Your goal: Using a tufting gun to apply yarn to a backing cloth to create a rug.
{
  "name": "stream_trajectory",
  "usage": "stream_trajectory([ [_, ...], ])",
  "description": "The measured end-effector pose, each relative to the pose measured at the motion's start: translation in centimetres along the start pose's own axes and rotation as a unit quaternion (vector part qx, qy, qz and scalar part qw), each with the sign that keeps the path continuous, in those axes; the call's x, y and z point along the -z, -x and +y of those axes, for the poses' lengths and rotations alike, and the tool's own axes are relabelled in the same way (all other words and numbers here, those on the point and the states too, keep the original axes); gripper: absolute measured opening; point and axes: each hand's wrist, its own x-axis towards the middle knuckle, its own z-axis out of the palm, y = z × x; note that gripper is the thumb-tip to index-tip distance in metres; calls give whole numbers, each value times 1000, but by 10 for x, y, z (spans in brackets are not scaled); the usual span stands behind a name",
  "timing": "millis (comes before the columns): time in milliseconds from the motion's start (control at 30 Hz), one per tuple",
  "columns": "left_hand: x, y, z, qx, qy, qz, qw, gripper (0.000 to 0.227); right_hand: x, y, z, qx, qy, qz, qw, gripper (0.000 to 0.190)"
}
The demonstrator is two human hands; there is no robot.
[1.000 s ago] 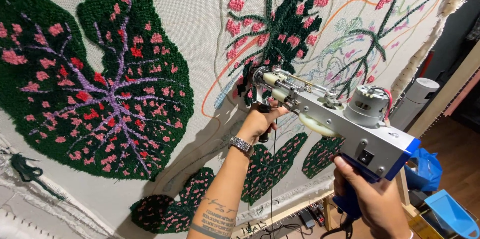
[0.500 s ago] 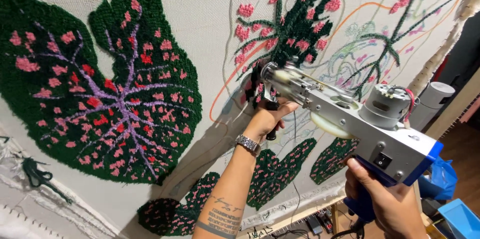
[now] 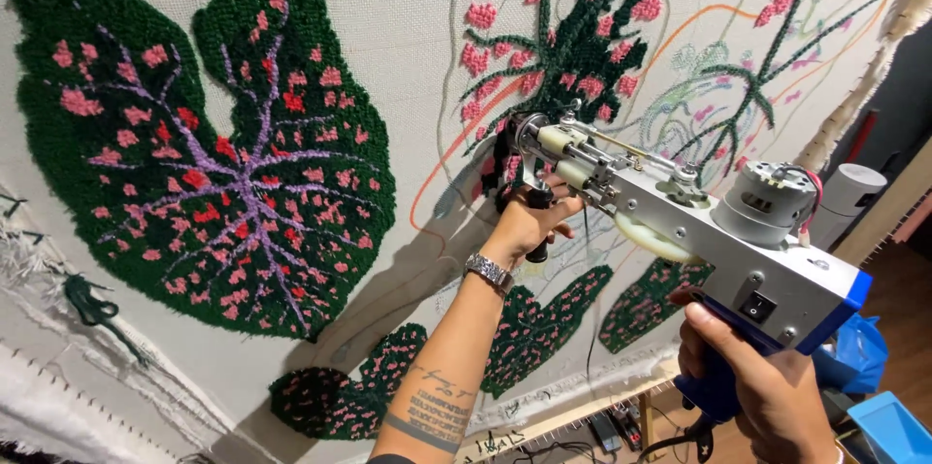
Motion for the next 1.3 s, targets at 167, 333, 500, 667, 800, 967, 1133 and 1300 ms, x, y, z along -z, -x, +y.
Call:
stream_trajectory([
  [167, -5, -9, -24, 47, 46, -35, 997, 32, 25, 0, -2, 23, -11, -35, 999, 26],
  [333, -28, 16, -8, 23, 44, -88, 995, 29, 45, 12, -7, 0, -21, -9, 1000, 24],
  [500, -47, 29, 3, 14, -10, -73, 997, 34, 89, 5, 21, 9, -76, -34, 997, 23],
  [667, -49, 44, 16, 17, -55, -42, 997, 38, 89, 15, 19, -1, -80, -26, 996, 30],
  [800, -28, 44, 13, -75, -88, -73, 991, 35, 101, 16, 39, -44, -73, -7, 996, 40],
  [967, -2, 57, 66, -302, -378, 210, 850, 30, 121, 15, 63, -77, -129, -45, 988, 45],
  [1133, 28, 35, 55, -415, -442, 303, 736, 28, 121, 24, 68, -57, -111, -11, 992, 45],
  [1300, 26, 18, 38, -413, -460, 332, 713, 16, 126, 24, 69, -115, -87, 32, 989, 45],
])
